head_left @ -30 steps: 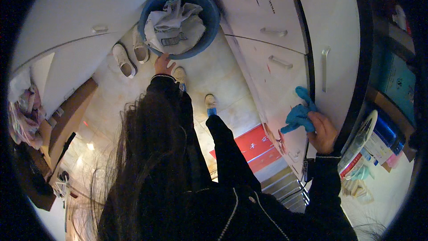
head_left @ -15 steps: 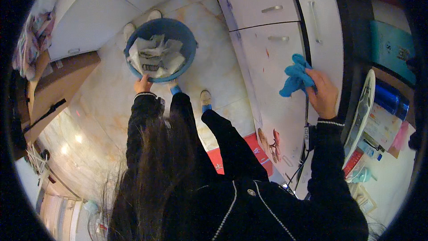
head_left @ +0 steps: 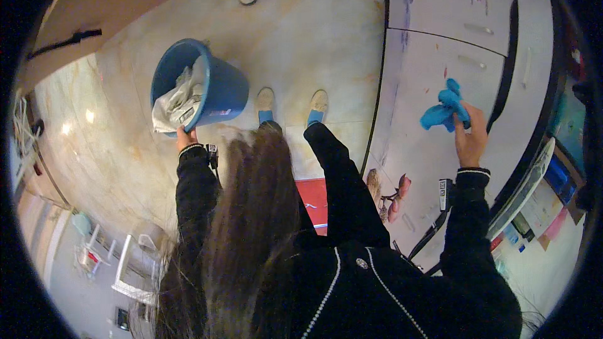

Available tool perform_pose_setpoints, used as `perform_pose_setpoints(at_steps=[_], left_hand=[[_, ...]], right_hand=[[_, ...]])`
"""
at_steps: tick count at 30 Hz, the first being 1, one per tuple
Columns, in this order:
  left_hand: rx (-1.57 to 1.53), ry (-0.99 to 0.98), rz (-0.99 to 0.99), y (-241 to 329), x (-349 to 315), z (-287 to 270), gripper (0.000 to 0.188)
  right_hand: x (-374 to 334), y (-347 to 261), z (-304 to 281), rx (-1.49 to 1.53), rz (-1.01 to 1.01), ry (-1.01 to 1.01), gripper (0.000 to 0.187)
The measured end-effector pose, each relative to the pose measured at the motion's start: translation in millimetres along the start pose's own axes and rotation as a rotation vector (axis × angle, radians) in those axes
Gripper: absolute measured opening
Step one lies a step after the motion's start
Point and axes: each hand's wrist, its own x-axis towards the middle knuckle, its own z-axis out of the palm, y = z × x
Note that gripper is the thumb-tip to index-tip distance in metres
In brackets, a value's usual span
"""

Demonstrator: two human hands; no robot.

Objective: The person wipes the front of a white cabinet with a blue cloth, then moves to wipe a nearby table surface. The person uses a cloth to clean the surfaces in a home environment.

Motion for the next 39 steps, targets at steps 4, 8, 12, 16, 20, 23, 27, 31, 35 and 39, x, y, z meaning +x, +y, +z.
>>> perform_pose_setpoints(at_steps=[4, 8, 12, 16, 20, 23, 27, 31, 35, 39], left_hand=[[-0.421, 0.069, -0.295, -60.9, 39.1, -95.0, 0.033], [-0.287, 0.099, -0.31, -127.6, 7.5, -151.8, 0.033], [-0.236, 0.055, -0.372, -181.4, -50.7, -165.6, 0.033], [-0.172, -0.022, -0.448, -231.9, -128.4, -171.1, 0.033], [-0.124, -0.112, -0.518, -270.2, -201.9, -173.4, 0.033], [-0.093, -0.166, -0.556, -284.5, -241.9, -173.3, 0.033], [-0.044, -0.21, -0.547, -278.6, -262.5, -177.4, 0.034], [0.042, -0.256, -0.492, -248.9, -248.1, -183.2, 0.034], [0.112, -0.325, -0.391, -204.6, -217.2, -170.5, 0.035], [0.168, -0.428, -0.262, -152.0, -191.9, -137.1, 0.035]], right_hand=[[-0.3, -44.6, 38.1, 0.074, -0.062, -0.097, 0.025], [-3.4, -77.9, 66.8, 0.062, -0.121, -0.176, 0.025], [-10.0, -104.1, 86.8, 0.15, -0.139, -0.253, 0.024], [-15.4, -120.8, 90.7, 0.151, -0.122, -0.281, 0.026], [-18.8, -124.8, 92.2, 0.141, -0.139, -0.3, 0.026], [-22.1, -119.1, 91.8, 0.17, -0.138, -0.265, 0.024], [-32.4, -113.8, 95.5, 0.154, -0.17, -0.255, 0.025], [-48.0, -118.3, 94.5, 0.239, -0.104, -0.348, 0.027], [-53.7, -123.4, 74.3, 0.299, -0.071, -0.372, 0.03], [-53.1, -121.2, 40.2, 0.358, -0.064, -0.29, 0.033]])
